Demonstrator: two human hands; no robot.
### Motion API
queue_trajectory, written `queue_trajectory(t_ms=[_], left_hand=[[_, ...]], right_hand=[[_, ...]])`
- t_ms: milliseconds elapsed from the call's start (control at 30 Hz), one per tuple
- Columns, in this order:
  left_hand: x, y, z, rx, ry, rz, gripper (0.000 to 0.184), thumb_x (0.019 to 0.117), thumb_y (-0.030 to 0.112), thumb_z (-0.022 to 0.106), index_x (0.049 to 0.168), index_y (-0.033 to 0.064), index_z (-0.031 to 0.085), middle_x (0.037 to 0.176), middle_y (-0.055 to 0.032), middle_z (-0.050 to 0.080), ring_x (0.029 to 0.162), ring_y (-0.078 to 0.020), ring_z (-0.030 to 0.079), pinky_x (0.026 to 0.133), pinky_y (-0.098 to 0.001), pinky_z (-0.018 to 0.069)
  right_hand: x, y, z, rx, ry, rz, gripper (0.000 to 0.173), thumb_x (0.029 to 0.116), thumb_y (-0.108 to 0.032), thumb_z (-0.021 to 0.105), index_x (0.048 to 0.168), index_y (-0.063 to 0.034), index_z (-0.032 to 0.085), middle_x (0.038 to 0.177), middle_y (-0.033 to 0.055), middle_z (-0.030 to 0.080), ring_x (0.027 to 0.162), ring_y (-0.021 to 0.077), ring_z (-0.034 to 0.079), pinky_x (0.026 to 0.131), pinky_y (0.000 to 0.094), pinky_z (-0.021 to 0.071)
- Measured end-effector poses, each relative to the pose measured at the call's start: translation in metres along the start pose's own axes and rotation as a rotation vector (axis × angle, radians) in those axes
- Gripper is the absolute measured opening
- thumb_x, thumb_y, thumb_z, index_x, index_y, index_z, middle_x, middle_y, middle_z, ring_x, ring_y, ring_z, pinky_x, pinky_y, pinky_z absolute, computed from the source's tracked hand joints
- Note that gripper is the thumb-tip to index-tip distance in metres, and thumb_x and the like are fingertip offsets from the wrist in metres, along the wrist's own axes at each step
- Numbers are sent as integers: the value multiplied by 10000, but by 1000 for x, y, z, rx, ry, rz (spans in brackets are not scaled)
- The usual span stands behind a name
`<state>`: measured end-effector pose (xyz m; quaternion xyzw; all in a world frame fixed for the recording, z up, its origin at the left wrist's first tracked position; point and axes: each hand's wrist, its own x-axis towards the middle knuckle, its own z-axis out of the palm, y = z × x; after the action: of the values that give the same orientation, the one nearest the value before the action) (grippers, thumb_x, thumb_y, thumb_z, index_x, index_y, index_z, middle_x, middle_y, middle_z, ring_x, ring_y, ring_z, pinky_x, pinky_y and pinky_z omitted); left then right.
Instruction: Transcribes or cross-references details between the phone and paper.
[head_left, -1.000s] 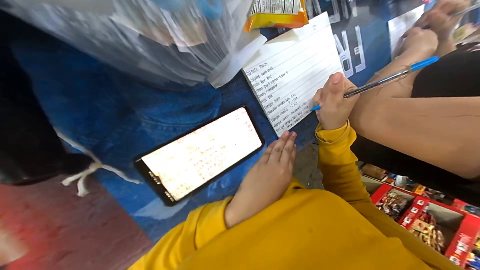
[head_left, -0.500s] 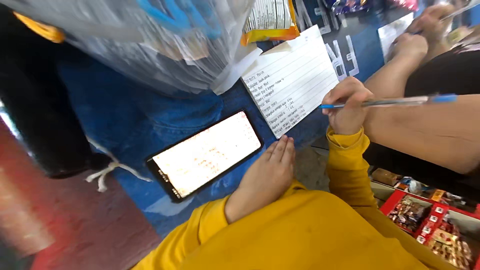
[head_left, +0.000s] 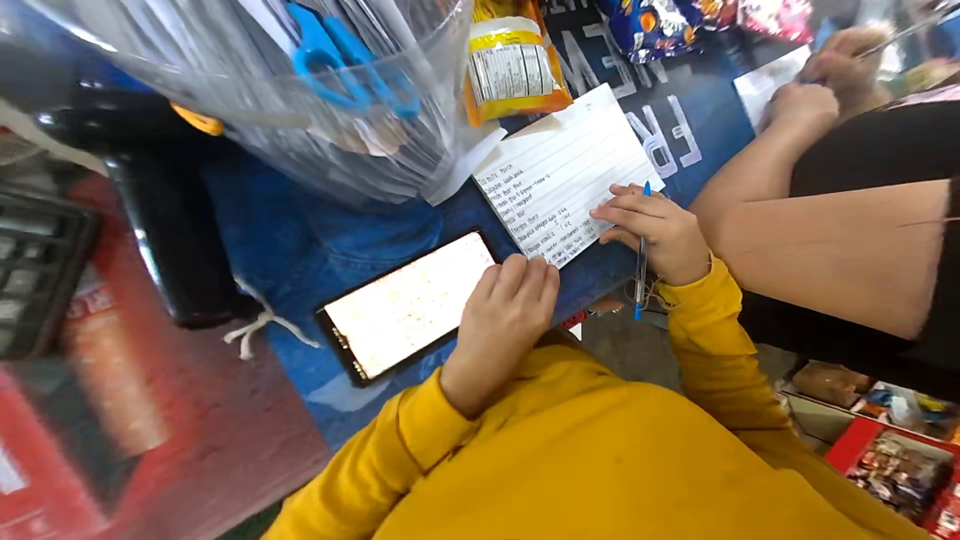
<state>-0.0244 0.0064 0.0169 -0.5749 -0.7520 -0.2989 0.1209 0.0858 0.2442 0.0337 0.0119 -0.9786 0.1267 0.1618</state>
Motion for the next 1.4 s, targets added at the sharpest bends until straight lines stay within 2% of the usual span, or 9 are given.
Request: queue_trajectory(t_ms=[67, 133, 233, 367, 433, 667, 1100, 1267, 1400], left_hand=[[-1, -2, 2, 36, 73, 4, 175, 952, 124, 624, 1045, 29, 737, 988, -126, 713, 881, -295, 635, 740, -375, 455], [-7, -5, -10, 20, 68, -46, 326, 961, 275, 644, 1185, 45, 695, 1101, -136, 673, 979, -315, 591, 839, -402, 428], [-26, -18, -58, -31, -83, -241, 654, 860, 381, 752, 1386, 36, 572, 1273, -199, 638, 1168, -410, 592, 953, -516, 463], [-67, -41, -93, 92, -244, -454, 1055, 664, 397, 900, 1493, -21, 401, 1400, -280, 519, 1274, -497, 491, 1002, -635, 376], [-75, -46, -95, 139, -314, -470, 1122, 646, 411, 907, 1506, -64, 365, 1438, -289, 504, 1327, -488, 472, 1050, -641, 345], [-73, -48, -98, 137, -418, -544, 1080, 703, 315, 907, 1528, -57, 320, 1485, -246, 503, 1401, -413, 459, 1166, -590, 259], [-109, -53, -121, 300, -373, -501, 1086, 710, 403, 879, 1524, -57, 327, 1405, -228, 583, 1322, -407, 524, 1128, -562, 290], [-133, -68, -135, 241, -317, -492, 1021, 715, 410, 869, 1507, -24, 392, 1393, -217, 588, 1306, -405, 512, 1071, -586, 299], [-150, -79, -139, 149, -170, -457, 732, 717, 486, 841, 1313, 111, 640, 1360, -224, 526, 1269, -433, 461, 1052, -578, 301]], right_hand=[[0, 4, 5, 15, -8, -46, 211, 989, -121, 634, 1094, -8, 778, 1130, 181, 758, 1153, 396, 694, 1044, 498, 510], [0, -5, 7, 31, -18, -36, 208, 995, -62, 609, 1101, 29, 764, 1148, 199, 750, 1155, 402, 693, 1054, 507, 504], [-7, -9, 15, -4, 39, -55, 220, 1002, -16, 570, 1106, 58, 749, 1142, 218, 746, 1163, 405, 687, 1079, 497, 481], [-13, -7, 21, -67, 55, -29, 244, 1020, 3, 526, 1123, 40, 744, 1122, 201, 754, 1159, 366, 698, 1070, 477, 502], [-12, -9, 21, -65, 61, -10, 244, 1016, 15, 520, 1103, 44, 747, 1094, 199, 759, 1133, 359, 711, 1050, 468, 519], [-11, -19, 23, 16, 102, 4, 220, 998, 43, 544, 1037, 38, 760, 1014, 204, 769, 1066, 373, 735, 992, 470, 547], [-20, -42, 29, 36, 110, -4, 215, 992, 53, 551, 1040, 51, 761, 1019, 216, 766, 1057, 378, 736, 974, 445, 558], [-37, -71, 35, 19, 153, 14, 187, 1001, -8, 568, 1018, 67, 739, 992, 231, 757, 1050, 347, 735, 1013, 414, 526], [-39, -97, 45, -9, 144, 65, 195, 994, 35, 560, 1026, 73, 748, 1006, 241, 756, 1065, 350, 733, 1037, 422, 517]])
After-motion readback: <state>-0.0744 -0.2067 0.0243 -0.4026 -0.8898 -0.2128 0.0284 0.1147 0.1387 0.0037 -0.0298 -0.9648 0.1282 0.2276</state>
